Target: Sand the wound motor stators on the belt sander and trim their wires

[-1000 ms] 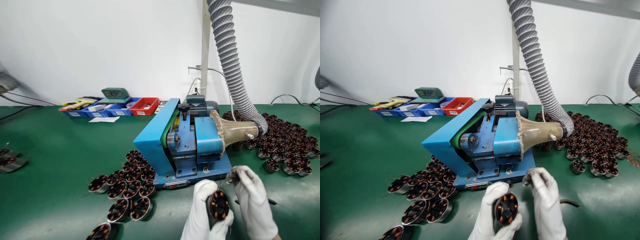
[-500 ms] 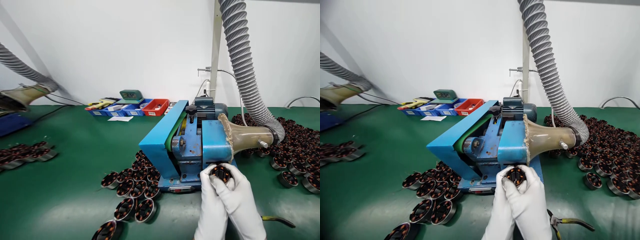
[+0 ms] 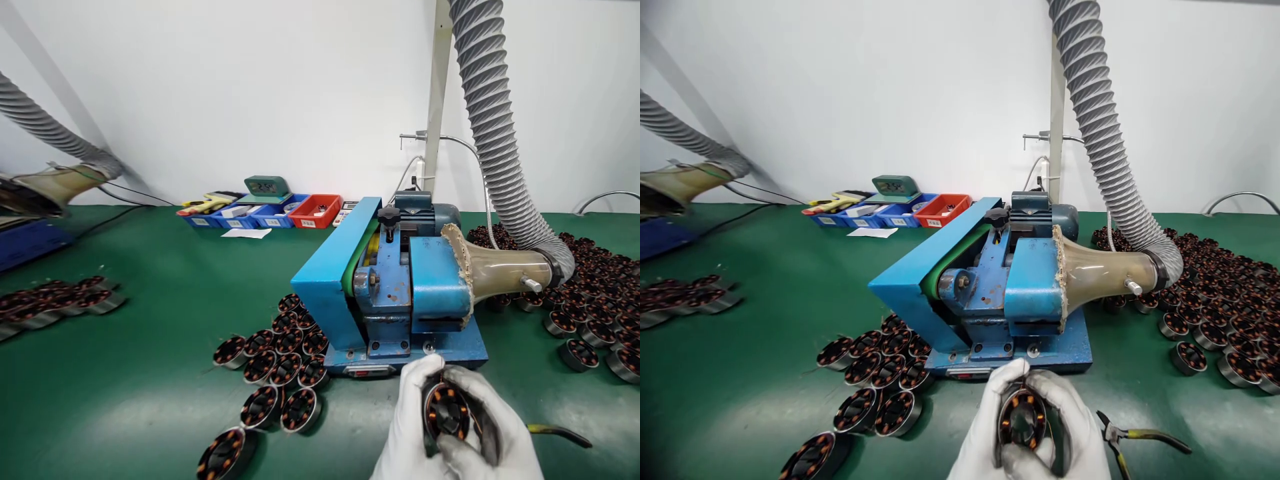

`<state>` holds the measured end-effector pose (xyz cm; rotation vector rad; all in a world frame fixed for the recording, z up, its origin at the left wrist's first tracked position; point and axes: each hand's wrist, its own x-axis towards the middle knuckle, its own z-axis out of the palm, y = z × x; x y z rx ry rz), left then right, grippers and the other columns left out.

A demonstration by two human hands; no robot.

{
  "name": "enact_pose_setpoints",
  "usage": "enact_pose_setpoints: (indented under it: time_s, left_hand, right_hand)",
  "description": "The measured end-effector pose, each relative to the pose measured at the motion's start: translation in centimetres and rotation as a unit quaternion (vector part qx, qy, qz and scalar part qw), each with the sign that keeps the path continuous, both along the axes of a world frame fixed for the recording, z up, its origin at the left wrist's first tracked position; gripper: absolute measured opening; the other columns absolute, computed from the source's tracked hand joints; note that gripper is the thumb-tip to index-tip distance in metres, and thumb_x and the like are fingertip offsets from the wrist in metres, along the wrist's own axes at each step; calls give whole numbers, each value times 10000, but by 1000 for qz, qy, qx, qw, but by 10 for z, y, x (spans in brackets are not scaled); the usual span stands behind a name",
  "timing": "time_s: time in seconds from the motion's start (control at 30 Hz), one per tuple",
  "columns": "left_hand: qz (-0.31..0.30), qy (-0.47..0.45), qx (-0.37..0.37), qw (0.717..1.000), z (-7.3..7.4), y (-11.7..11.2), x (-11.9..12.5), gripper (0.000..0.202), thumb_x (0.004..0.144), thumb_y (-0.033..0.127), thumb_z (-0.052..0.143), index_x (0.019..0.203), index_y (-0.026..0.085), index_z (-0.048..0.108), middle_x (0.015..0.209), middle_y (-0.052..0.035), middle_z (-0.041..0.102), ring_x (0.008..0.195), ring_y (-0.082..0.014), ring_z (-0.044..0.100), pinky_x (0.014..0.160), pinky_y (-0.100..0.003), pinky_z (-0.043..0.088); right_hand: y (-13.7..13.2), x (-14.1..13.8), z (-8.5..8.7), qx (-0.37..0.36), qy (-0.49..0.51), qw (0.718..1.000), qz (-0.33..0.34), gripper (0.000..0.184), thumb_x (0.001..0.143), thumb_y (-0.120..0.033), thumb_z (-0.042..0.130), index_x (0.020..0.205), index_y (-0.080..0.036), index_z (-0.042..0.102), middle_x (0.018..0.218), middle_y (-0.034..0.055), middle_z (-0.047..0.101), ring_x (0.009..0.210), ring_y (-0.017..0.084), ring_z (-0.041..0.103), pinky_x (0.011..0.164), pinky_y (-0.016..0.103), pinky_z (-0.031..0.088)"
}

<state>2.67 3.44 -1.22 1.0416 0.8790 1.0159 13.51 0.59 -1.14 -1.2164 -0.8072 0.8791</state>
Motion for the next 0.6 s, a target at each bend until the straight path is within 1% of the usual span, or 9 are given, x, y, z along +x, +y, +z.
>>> enact_pose_setpoints:
  time_s: [0.07,0.13,0.2,0.23,0.3,0.37,0.47,0.53,0.6]
  left_hand:
    - [-40,-30,-26,998,2,-2,-9,500,570,351,810,1011,284,584,940,-49,622,702,-195,626,519,-283,527]
    - [-89,-89,-95,988,3,-3,-12,424,634,435,757,973,297,542,699,26,558,451,-94,495,388,-219,411]
    - [-134,-141,-153,969,2,-3,-13,410,687,481,710,1000,308,511,573,74,472,357,-55,401,356,-185,339]
    - [-143,-154,-162,964,2,-3,-14,450,687,484,716,1047,308,512,573,67,485,368,-67,438,367,-191,357]
    - [-129,-140,-117,975,1,-4,-16,529,693,494,721,1142,285,537,661,1,580,500,-136,587,424,-231,441]
    - [-116,-118,-59,985,1,-5,-19,488,733,528,677,1139,271,589,759,-55,633,631,-191,654,477,-272,494]
    - [-127,-91,-13,988,-1,-8,-23,527,694,552,703,1132,273,615,765,-69,655,598,-200,650,442,-286,496]
    - [-135,-73,-13,988,-5,-12,-23,554,663,549,728,1130,273,614,698,-49,644,527,-186,626,406,-277,477]
    - [-138,-55,-18,989,-8,-18,-21,489,701,547,694,1099,275,619,663,-35,631,495,-178,614,411,-289,480]
  right_hand:
    - [-6,11,-4,53,6,999,3,265,632,-318,815,889,-265,774,955,82,746,915,268,683,801,329,561]
    - [-9,23,-2,76,35,996,29,171,708,-327,778,871,-276,781,842,69,755,758,223,700,698,294,575]
    - [-12,30,5,65,75,992,78,224,720,-357,769,935,-295,770,867,67,756,730,213,702,670,288,577]
    - [-13,31,10,56,81,989,110,296,694,-372,787,981,-304,757,935,74,750,788,229,704,699,300,577]
    - [-16,30,22,58,34,984,163,422,644,-338,825,1055,-318,730,1077,83,711,968,268,671,801,328,557]
    - [-17,26,31,100,-77,971,204,428,649,-216,814,1053,-330,732,1085,79,700,1027,280,645,840,347,539]
    - [-13,19,38,155,-166,957,182,310,718,-108,720,940,-320,772,874,64,733,827,243,688,738,341,558]
    - [-9,16,40,125,-73,979,143,144,744,-167,720,801,-282,786,695,43,717,580,181,653,551,285,549]
    - [-6,15,41,57,106,986,118,41,721,-271,766,686,-249,762,556,7,657,408,104,538,387,201,459]
